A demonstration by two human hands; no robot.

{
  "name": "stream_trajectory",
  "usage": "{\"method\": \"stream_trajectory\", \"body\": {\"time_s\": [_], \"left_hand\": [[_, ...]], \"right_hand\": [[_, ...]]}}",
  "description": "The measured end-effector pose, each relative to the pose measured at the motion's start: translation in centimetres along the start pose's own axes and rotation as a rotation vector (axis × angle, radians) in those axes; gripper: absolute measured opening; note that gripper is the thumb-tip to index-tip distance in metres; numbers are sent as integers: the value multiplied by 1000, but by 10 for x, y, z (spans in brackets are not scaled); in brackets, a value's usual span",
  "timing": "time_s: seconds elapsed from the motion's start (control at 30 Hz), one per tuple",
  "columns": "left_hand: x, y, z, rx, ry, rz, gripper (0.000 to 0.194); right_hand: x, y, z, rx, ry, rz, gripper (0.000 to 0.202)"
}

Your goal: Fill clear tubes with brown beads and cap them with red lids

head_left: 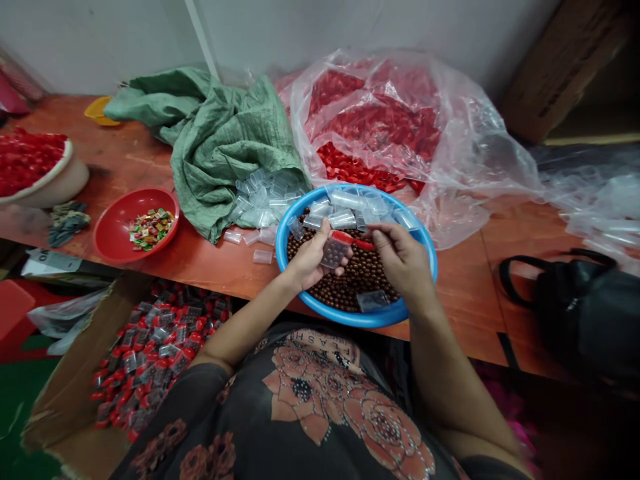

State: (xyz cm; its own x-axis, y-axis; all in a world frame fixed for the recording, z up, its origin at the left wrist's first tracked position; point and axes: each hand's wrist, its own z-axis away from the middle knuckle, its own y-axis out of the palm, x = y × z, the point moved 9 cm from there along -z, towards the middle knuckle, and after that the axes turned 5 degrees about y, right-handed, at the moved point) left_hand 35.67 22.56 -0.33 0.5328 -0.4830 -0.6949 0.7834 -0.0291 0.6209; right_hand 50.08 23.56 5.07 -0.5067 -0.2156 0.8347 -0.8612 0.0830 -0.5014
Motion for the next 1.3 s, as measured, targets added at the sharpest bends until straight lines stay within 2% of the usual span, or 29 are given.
{"method": "stream_trajectory", "body": {"time_s": [0.07,0.1,0.17,0.23,0.3,0.5,0.6,0.73,0.83,0.93,1.0,1.07,1.3], "left_hand": [[-9,-2,1,-15,43,64,56],[-13,-4,2,-21,61,95,58],[-18,-6,3,-29,84,145,64],[-21,-7,4,-20,99,174,68],[-23,-8,3,-14,112,187,68],[-24,-6,4,5,84,228,68],[-23,-2,6,15,61,249,67],[-21,1,5,21,36,259,66],[-18,2,5,34,21,261,64],[-14,2,4,41,7,272,60],[-12,2,4,48,3,274,56],[-10,3,3,59,3,272,53],[-3,4,2,56,-26,267,48]], "right_hand": [[-25,-4,2,8,108,102,28],[-33,1,4,87,127,183,26],[-42,23,12,335,109,369,24],[-43,46,26,578,32,526,22],[-37,61,37,713,-54,609,22],[-23,75,42,766,-206,686,22],[-21,78,44,789,-235,685,22],[-24,73,40,698,-216,618,23],[-30,52,26,478,-153,528,27],[-30,21,13,203,-105,386,27],[-28,4,9,67,-79,286,26],[-25,-5,6,-3,-51,217,25],[-23,-14,9,-162,93,24,29]]}}
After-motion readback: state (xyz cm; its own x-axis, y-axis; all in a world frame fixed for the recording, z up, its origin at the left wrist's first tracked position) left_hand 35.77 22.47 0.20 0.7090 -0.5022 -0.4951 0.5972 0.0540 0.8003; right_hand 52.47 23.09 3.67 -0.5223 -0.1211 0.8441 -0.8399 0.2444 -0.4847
